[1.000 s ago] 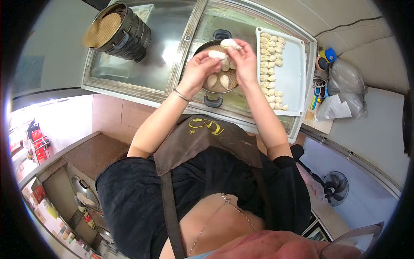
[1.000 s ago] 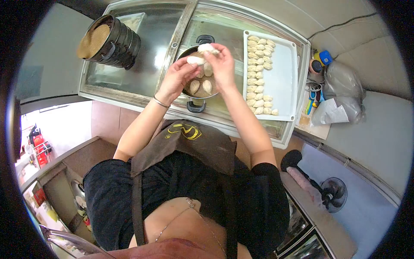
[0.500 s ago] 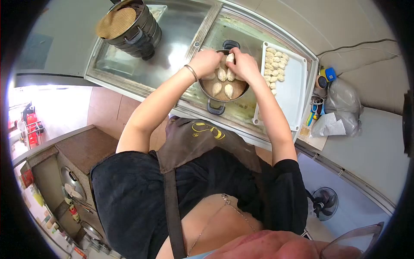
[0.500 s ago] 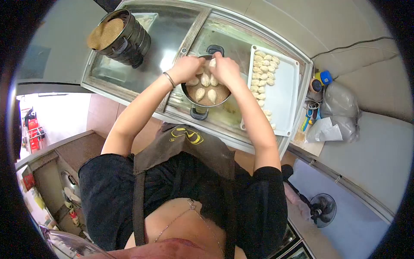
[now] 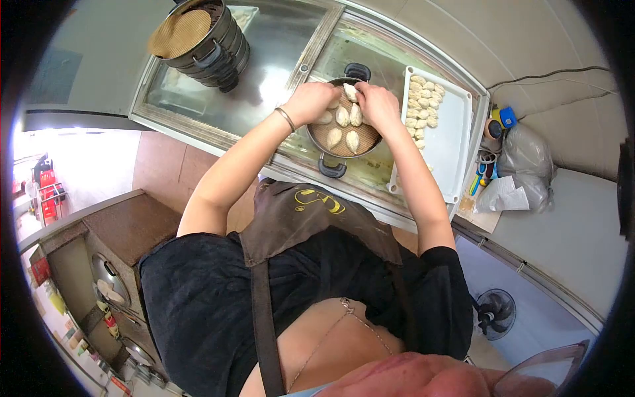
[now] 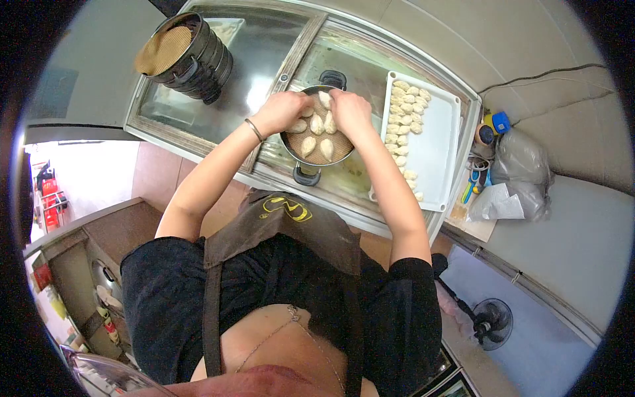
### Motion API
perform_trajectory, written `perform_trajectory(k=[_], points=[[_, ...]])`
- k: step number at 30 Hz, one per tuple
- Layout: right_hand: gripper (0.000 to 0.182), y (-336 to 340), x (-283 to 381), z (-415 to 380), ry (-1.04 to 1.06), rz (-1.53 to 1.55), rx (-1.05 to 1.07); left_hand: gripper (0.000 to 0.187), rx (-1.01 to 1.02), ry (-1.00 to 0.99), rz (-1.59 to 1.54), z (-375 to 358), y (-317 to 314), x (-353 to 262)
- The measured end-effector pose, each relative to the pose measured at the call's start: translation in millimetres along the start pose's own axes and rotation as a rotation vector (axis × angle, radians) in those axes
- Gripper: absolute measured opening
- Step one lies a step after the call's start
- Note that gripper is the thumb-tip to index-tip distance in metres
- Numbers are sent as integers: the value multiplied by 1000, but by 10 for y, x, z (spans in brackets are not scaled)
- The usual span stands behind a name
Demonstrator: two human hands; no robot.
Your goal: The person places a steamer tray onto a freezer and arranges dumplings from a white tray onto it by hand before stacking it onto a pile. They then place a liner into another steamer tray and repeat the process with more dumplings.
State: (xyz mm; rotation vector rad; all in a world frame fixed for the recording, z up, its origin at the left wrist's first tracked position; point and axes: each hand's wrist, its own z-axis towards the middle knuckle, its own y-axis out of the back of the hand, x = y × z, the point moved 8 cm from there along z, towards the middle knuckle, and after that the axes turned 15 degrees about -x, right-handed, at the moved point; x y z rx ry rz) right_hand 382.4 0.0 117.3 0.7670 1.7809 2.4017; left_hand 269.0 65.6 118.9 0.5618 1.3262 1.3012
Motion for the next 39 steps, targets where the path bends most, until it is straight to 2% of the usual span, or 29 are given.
perform_trajectory(k=[4, 6, 7, 9, 11, 12, 13, 15, 16, 18, 27, 30, 31, 34, 36, 39], points=[[20, 42, 4, -60, 34, 53, -90, 20, 23, -15, -90, -43, 63, -12], [20, 60, 11, -55, -1, 40, -69, 27, -147, -16, -233, -63, 175, 86], [21, 66, 2, -62, -38, 27, -47, 27, -144, -15, -233, -72, 353, 34], [21, 94, -25, -65, -53, 21, -45, 36, -187, 300, -540, -133, 726, 189], [21, 107, -85, -90, -70, 19, -43, 34, -314, 471, -764, -319, 911, 463], [21, 161, -107, -93, -62, 81, -110, 33, -396, 490, -776, -452, 998, 607], [20, 206, -127, -91, -53, 143, -176, 33, -457, 650, -932, -618, 1011, 750], [23, 154, -110, -81, -56, 126, -142, 33, -546, 948, -1118, -931, 974, 979], [25, 131, -51, -87, -73, 88, -70, 33, -549, 951, -1113, -1032, 954, 1054], [28, 50, -37, -75, -98, 55, 0, 34, -671, 1100, -1196, -1266, 862, 1238], [25, -62, -112, -50, -57, 42, 25, 47, -929, 1137, -1452, -1445, 848, 1437], [27, 157, -42, -48, -110, 140, -31, 50, -989, 1109, -1507, -1342, 978, 1404], [28, 247, -11, -41, -112, 182, -52, 40, -1039, 1095, -1544, -1318, 1023, 1442], [31, 358, -52, -65, -104, 250, -95, 36, -1117, 1115, -1606, -1266, 1172, 1573], [33, 364, -136, -117, -164, 375, -104, 26, -1201, 1123, -1767, -1254, 1168, 1753], [33, 354, -183, -192, -202, 402, -54, 20, -1337, 1145, -1715, -1220, 1284, 1951]])
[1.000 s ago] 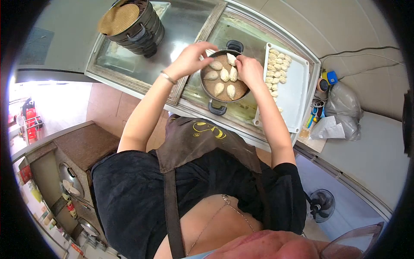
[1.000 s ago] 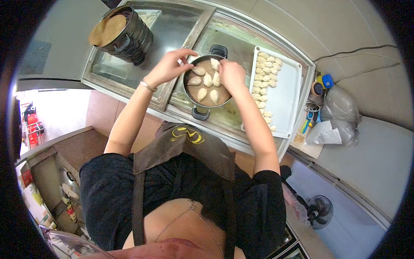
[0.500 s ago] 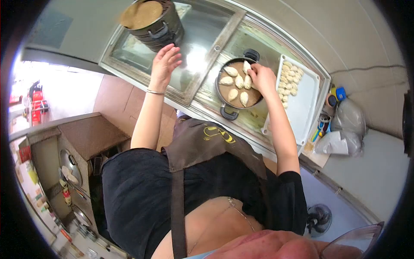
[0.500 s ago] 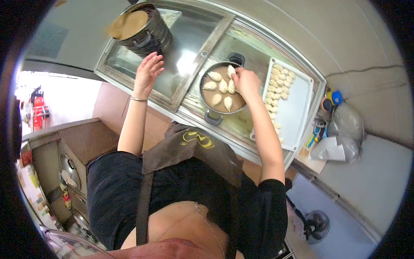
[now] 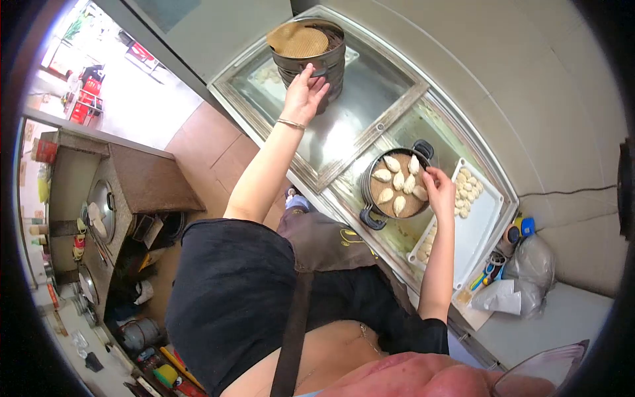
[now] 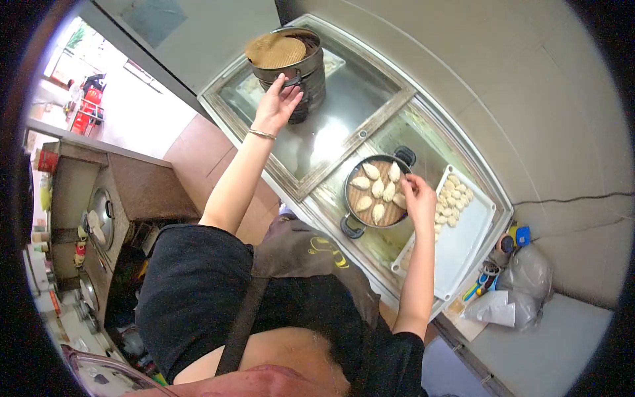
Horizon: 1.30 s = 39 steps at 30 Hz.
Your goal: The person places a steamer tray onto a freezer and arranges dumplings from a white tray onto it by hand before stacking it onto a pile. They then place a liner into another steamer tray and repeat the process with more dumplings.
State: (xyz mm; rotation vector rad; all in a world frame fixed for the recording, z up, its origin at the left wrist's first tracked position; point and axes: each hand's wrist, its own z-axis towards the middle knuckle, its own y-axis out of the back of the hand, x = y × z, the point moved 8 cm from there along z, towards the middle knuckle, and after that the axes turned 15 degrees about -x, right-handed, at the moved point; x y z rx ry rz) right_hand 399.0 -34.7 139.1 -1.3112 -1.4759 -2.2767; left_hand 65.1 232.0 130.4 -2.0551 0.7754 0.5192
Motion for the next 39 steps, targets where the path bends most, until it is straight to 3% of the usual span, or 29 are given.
perform_trajectory(k=[2, 4, 9, 14, 17, 20, 22, 23, 25, 28, 30, 33, 39], points=[[31, -31, -114, -45, -26, 60, 19, 18, -11, -92, 24, 31, -85, -133], [30, -62, -136, -65, -62, 116, 41, 20, 165, -243, -3, -45, -269, -292], [27, -66, -280, -78, -121, 305, 7, 6, 290, -204, 147, -559, -311, -174], [38, 18, -191, -84, -297, 711, -78, 11, 530, 29, 300, -1296, 59, 695], [48, 84, -77, -151, -409, 732, -117, 16, 562, 315, 310, -1718, 457, 1384], [58, 22, -347, -269, -441, 530, -113, 24, 618, 558, 365, -2019, 763, 1836], [56, 33, -506, -360, -485, 516, -74, 21, 615, 574, 497, -2097, 831, 1912], [52, 7, -671, -405, -411, 480, -122, 21, 612, 578, 493, -2103, 817, 1883], [47, 68, -775, -480, -338, 402, -185, 23, 803, 629, 932, -2203, 803, 1851], [47, 161, -824, -565, -261, 285, -158, 26, 925, 634, 1150, -2055, 951, 1866], [46, 154, -815, -621, -338, 341, -155, 27, 891, 377, 1220, -1713, 908, 1743], [46, 141, -805, -646, -378, 363, -159, 48, 527, 157, 1136, -1314, 803, 1500], [46, 186, -475, -603, -238, 191, -148, 58, 632, -61, 1175, -1311, 313, 1507]])
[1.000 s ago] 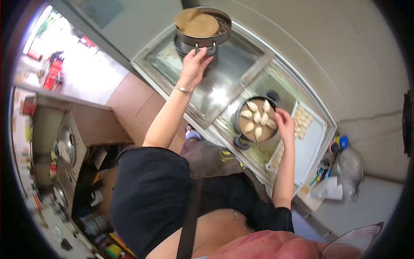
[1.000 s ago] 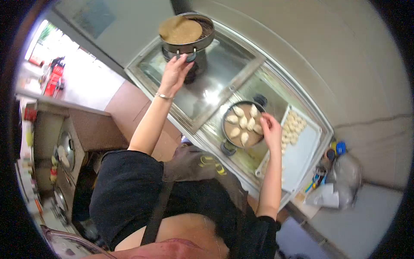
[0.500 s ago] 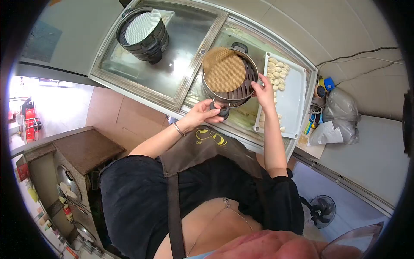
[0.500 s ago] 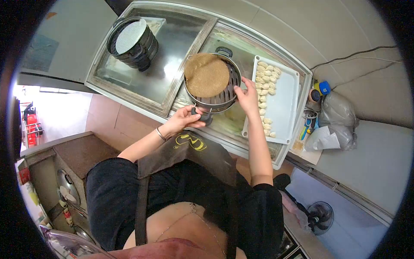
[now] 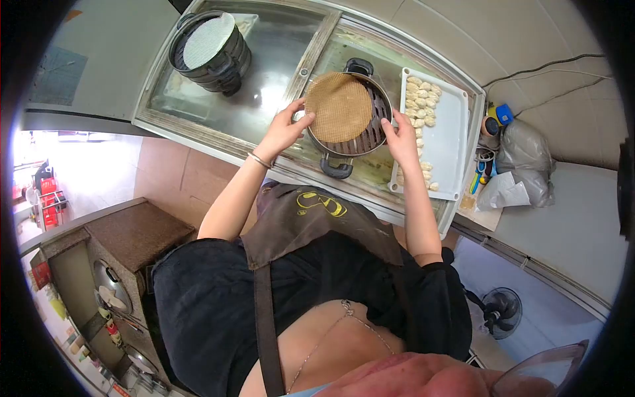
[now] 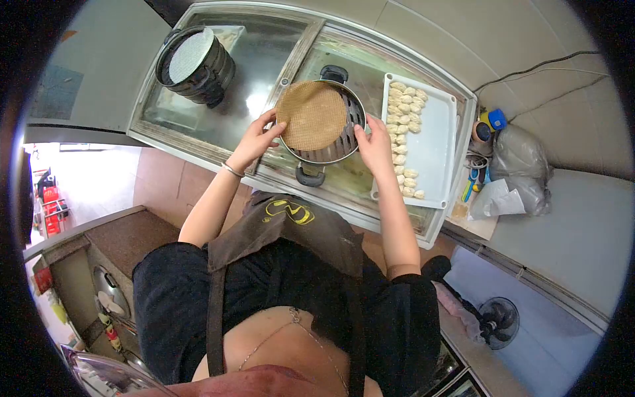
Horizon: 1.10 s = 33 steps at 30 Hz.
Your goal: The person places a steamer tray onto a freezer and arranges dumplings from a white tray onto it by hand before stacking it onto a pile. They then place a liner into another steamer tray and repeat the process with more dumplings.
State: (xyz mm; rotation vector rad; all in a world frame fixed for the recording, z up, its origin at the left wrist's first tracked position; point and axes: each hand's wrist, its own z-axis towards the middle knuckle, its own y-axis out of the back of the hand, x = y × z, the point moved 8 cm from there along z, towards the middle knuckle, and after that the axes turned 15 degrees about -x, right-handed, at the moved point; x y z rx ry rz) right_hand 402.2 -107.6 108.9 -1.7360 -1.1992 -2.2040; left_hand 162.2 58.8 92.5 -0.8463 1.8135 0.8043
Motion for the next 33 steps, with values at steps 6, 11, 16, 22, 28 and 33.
perform_trajectory(k=[6, 11, 16, 22, 28, 33], points=[[51, 20, 45, 42, 67, -200, -6, 58, 56, 53, 27, -20, -29, 21], [86, -109, 550, 194, 358, -461, -98, 57, 39, 24, 17, -8, -29, 34], [94, -284, 608, 208, 339, -606, 15, 58, 80, 10, -6, -16, -7, -7], [94, -251, 385, 207, 317, -595, 76, 63, 37, 11, -52, 28, 9, 45], [96, -244, 326, 223, 222, -420, 52, 65, 34, 40, -35, 35, 21, 52], [97, -145, 431, 190, 310, -579, 131, 64, 47, 26, 20, 115, 44, 141]])
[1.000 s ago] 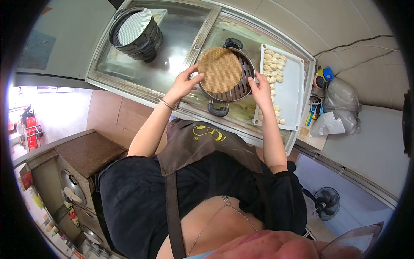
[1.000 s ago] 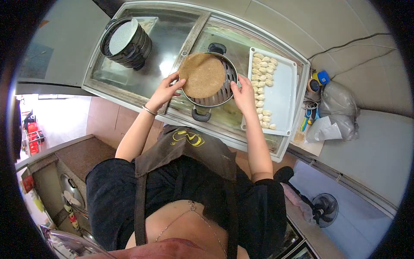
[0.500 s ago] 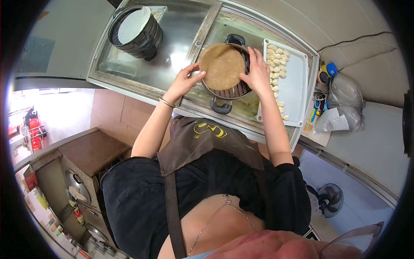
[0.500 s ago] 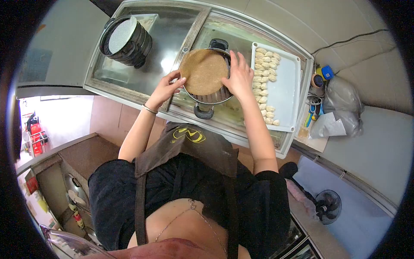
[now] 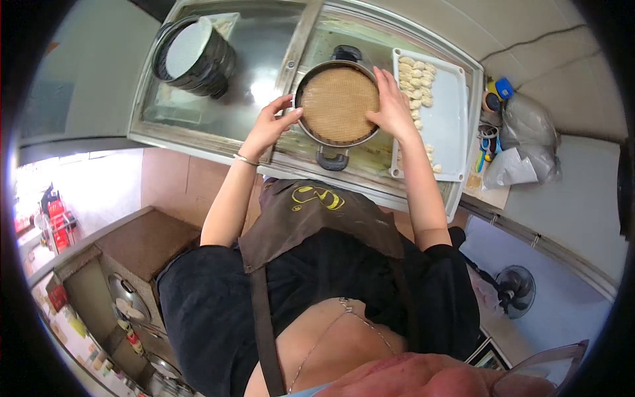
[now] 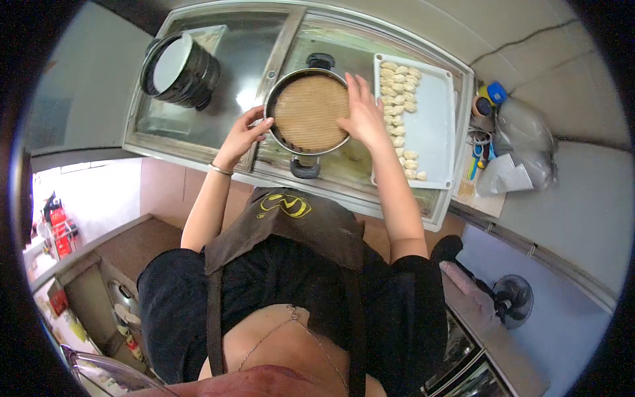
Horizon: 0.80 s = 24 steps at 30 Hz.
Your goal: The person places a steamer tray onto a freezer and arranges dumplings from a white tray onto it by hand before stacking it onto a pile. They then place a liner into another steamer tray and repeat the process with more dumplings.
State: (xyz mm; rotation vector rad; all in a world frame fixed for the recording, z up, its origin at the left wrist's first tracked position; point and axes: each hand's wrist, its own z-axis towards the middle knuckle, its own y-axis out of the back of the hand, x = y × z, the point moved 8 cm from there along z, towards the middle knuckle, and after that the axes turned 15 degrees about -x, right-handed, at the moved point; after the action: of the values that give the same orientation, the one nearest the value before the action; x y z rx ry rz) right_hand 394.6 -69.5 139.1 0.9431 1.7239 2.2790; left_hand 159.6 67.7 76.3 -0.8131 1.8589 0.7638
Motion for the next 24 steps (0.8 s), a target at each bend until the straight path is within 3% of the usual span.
perform_trajectory(k=[2, 4, 5, 7, 9, 10, 12, 13, 15, 19, 21, 24], points=[[91, 33, -194, -37, -23, 107, -111, 62, -24, -15, -3, 31, 2, 71], [76, 61, -571, -80, -254, 666, -275, 60, -8, -54, -11, -39, -4, -32], [64, 98, -870, -151, -343, 619, -393, 58, 6, -47, -20, -84, 2, -64], [57, 52, -1605, -318, -411, 572, -534, 53, 22, -29, -45, -127, 79, -1], [51, -165, -2443, -593, -594, 354, -459, 51, 5, 12, -55, -159, 145, 46], [51, -205, -2582, -671, -593, 351, -459, 50, -20, 44, -68, -147, 180, 69], [51, -398, -2834, -873, -791, 395, -331, 49, -26, 57, -52, -123, 200, 104], [51, -458, -2884, -883, -794, 392, -332, 49, -32, 54, -50, -120, 204, 93], [49, -453, -2947, -787, -712, 500, -538, 49, -29, 55, -57, -116, 167, 56], [47, -351, -2850, -358, -607, 385, -657, 49, -2, 29, -43, -63, 125, -14], [45, -434, -2793, -111, -481, 198, -572, 49, -19, 18, -41, -74, 173, -69], [45, -514, -2761, 69, -480, 149, -396, 48, -61, 14, -39, -70, 322, -42]])
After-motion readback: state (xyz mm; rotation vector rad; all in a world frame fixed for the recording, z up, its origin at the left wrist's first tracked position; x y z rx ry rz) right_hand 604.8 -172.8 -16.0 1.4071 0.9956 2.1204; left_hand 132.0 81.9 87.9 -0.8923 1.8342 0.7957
